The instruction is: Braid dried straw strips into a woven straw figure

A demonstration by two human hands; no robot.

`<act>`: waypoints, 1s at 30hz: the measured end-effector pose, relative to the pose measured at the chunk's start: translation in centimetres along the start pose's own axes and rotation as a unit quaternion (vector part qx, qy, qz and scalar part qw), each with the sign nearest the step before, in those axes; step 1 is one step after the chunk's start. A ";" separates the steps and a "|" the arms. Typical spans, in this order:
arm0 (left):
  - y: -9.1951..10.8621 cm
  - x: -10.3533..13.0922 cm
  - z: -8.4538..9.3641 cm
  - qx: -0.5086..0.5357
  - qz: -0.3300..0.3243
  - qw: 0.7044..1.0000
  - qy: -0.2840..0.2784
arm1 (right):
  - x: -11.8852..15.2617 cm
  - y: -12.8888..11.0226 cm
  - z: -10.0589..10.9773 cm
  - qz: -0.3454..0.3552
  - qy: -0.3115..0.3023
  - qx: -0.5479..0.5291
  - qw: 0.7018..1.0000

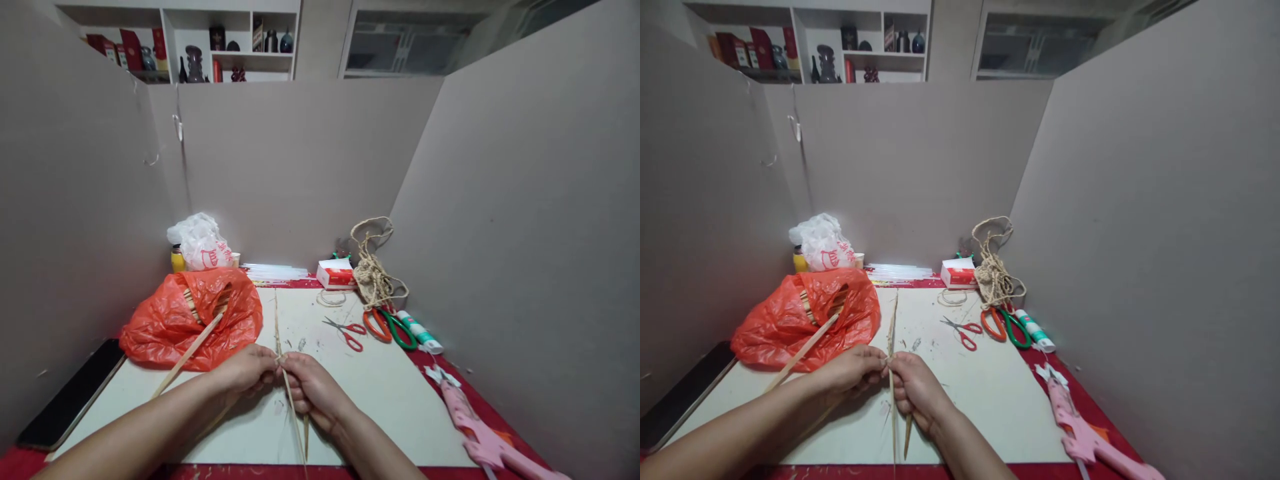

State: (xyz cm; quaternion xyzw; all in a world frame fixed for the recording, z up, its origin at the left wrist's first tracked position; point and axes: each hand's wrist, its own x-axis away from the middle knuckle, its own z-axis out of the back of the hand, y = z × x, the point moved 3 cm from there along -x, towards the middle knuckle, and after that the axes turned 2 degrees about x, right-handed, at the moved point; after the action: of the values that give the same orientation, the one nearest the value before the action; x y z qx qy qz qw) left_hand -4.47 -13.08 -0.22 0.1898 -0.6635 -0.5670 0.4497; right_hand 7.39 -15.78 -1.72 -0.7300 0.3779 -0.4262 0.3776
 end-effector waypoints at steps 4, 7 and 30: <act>-0.1 -0.2 0.8 -0.069 -0.051 0.995 0.049 | 0.2 -0.4 0.3 0.026 0.032 0.153 0.987; -0.2 0.1 0.9 -0.081 -0.026 0.996 0.042 | 0.2 -0.7 0.2 0.095 0.059 0.305 0.946; -0.8 -0.7 0.3 -0.068 -0.004 0.997 0.034 | 3.1 -2.7 -0.5 0.122 0.144 0.644 0.741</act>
State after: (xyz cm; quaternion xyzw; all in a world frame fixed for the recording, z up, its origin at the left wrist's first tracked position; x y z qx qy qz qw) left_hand -4.62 -12.62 -1.22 0.1807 -0.6067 -0.6061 0.4816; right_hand 8.68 -17.48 1.85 -0.1907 0.1491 -0.6184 0.7476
